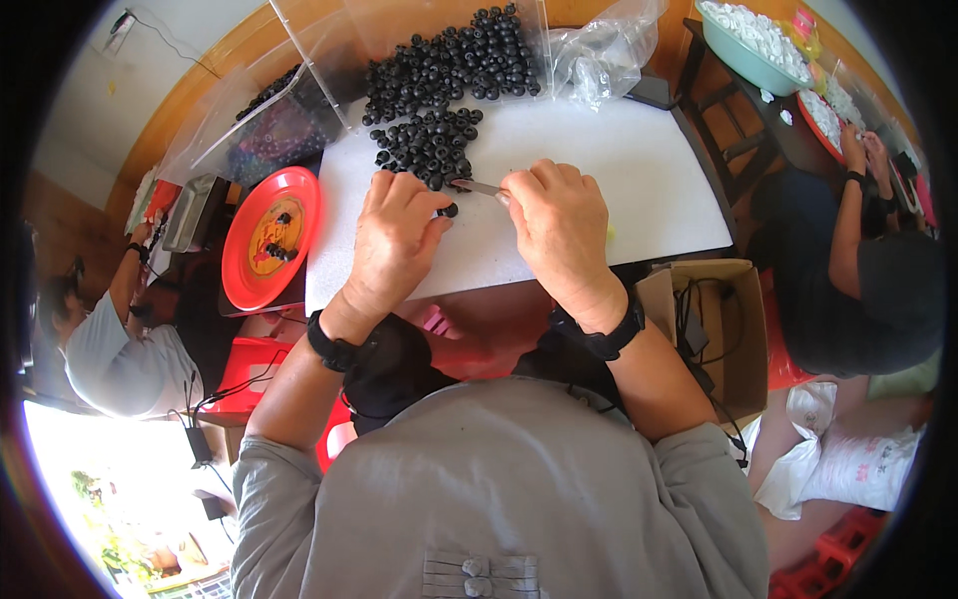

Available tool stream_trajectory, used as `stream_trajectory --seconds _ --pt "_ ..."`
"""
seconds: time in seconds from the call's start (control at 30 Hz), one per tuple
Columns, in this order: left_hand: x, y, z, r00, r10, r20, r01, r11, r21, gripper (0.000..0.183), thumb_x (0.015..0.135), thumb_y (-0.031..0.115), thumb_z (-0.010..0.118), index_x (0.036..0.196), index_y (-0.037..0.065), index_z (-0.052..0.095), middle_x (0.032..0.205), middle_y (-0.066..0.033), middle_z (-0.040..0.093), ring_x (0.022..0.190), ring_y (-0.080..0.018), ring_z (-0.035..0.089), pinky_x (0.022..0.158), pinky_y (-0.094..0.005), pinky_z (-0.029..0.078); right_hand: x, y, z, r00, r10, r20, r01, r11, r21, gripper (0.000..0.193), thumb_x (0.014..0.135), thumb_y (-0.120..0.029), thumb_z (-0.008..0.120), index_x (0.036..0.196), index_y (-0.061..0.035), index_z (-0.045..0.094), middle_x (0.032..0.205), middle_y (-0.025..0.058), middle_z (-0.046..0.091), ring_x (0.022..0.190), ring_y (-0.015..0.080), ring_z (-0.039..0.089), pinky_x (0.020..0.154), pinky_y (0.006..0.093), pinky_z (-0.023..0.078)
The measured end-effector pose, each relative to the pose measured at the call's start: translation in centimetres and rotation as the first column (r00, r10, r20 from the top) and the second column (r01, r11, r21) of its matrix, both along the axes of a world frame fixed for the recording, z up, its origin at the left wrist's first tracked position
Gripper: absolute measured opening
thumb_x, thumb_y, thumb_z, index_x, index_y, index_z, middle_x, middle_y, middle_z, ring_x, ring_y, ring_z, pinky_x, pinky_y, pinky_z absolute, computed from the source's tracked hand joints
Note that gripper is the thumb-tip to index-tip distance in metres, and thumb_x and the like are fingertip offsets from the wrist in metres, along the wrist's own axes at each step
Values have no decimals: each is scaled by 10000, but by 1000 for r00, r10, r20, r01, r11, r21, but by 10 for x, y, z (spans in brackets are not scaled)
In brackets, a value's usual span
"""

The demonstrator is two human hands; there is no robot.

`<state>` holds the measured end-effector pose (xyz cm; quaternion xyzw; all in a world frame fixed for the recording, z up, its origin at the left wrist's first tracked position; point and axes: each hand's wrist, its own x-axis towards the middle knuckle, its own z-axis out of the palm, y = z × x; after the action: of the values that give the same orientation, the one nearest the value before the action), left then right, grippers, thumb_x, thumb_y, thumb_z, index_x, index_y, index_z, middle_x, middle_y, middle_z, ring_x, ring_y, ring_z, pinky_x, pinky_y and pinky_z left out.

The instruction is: Processing and sorting small black component materials using a small blade or scraper.

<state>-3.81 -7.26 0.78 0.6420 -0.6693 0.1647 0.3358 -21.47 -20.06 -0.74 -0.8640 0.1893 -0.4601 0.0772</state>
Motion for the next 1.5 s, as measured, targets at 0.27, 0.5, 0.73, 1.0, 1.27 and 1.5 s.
stream_trajectory --seconds 0.27,0.5,0.73,1.0,1.27,1.5 --pt "-2 -4 2 969 33 243 -53 996 74 279 733 -19 779 993 43 698 964 -99 578 951 -326 557 831 -434 503 -12 -2 11 998 20 63 -19 1000 -17 103 873 -100 770 931 -120 687 851 22 624 832 257 614 728 412 443" --pt "-10 20 -10 997 44 66 -49 996 74 250 747 -31 763 982 27 701 990 -125 592 973 -351 566 805 -431 523 -18 1 4 969 42 -242 -79 986 -145 72 872 -79 761 896 -106 698 847 37 619 837 258 622 726 410 452" --pt "-8 36 0 364 -25 -931 174 984 42 224 948 -2 691 1165 -19 746 1045 -50 711 875 -144 602 748 -274 504 -8 9 19 973 232 13 -231 963 140 53 901 -78 745 923 -104 704 850 42 632 811 273 636 732 410 489" --pt "-6 41 -10 -56 -169 -984 264 948 -178 243 1034 19 632 1256 -49 702 1047 -106 710 872 -151 628 760 -286 526 2 19 12 971 189 145 -221 939 262 64 935 -98 749 939 -70 692 841 66 686 762 280 667 688 392 515" --pt "-8 42 -15 -254 -227 -940 313 901 -302 289 1059 28 595 1321 -65 672 1063 -131 702 926 -190 653 764 -320 548 5 27 5 968 209 142 -246 905 347 207 916 -189 811 858 -57 662 736 88 661 600 269 632 548 373 476" --pt "-11 41 -12 -247 -201 -948 314 909 -275 301 1064 26 585 1339 -63 671 1050 -130 707 917 -187 654 774 -319 550 9 24 1 972 186 142 -216 945 247 259 902 -216 821 809 -67 631 669 78 616 564 265 603 514 389 444"
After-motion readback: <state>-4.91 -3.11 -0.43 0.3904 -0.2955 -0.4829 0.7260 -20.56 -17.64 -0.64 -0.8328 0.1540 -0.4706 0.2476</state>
